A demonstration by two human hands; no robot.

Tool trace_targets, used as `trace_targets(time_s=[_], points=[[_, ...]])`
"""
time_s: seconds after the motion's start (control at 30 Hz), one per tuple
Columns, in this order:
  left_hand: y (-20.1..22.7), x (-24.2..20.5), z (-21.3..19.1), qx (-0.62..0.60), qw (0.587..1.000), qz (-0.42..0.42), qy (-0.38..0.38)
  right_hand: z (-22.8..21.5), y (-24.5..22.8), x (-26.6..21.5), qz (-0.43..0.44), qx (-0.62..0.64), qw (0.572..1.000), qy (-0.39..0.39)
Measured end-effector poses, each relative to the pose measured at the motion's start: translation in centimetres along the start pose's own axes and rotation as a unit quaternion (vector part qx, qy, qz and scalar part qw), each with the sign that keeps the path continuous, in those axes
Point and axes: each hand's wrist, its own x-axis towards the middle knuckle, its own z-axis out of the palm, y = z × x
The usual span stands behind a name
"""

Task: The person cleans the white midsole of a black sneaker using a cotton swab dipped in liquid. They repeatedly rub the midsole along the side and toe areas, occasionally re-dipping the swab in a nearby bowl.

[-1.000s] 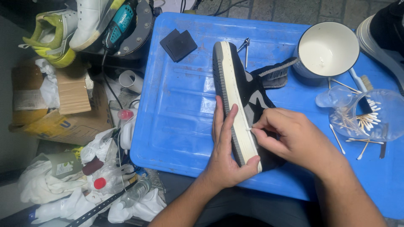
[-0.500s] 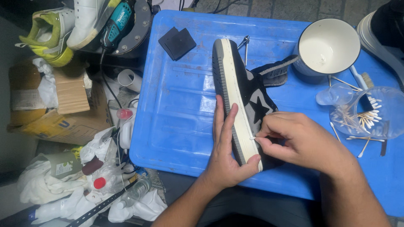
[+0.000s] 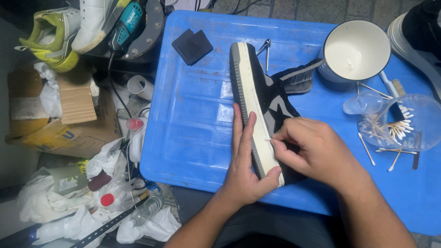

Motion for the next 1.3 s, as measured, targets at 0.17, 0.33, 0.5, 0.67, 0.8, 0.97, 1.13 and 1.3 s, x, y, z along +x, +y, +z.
trace_targets(time_s=[0.17, 0.33, 0.5, 0.67, 0.8, 0.97, 1.13, 1.3], points=[[0.1, 0.0, 0.2, 0.018, 1.000, -0.003, -0.001, -1.4, 0.5, 0.1, -0.034, 0.006, 0.997, -0.067], [0.3, 0.1, 0.0, 0.020, 1.000, 0.000, -0.004, -0.5, 0.0, 0.1, -0.014, -0.011, 1.000, -0.010], [0.4, 0.0, 0.1, 0.040, 0.999, -0.003, -0.001, -1.1, 0.0, 0.3, 0.028, 0.012, 0.998, -0.052], [0.6, 0.0, -0.1, 0.054, 0.999, 0.001, -0.006, -0.4, -0.2, 0.2, -0.006, 0.013, 1.000, -0.005], [1.5, -0.1, -0.8, 0.103, 0.995, -0.015, -0.001, -1.2, 0.2, -0.8, 0.004, 0.032, 0.999, 0.001], [2.5, -0.7, -1.7, 0.222, 0.974, 0.016, 0.027, -1.1, 2.1, -4.4, 0.045, 0.055, 0.986, 0.153], [2.6, -1.9, -2.1, 0.258, 0.963, 0.071, 0.025, 1.1, 5.6, -9.0, 0.030, 0.164, 0.966, 0.197], [2.7, -1.9, -2.4, 0.248, 0.964, 0.094, 0.008, 2.8, 8.0, -11.2, 0.044, 0.238, 0.944, 0.225]])
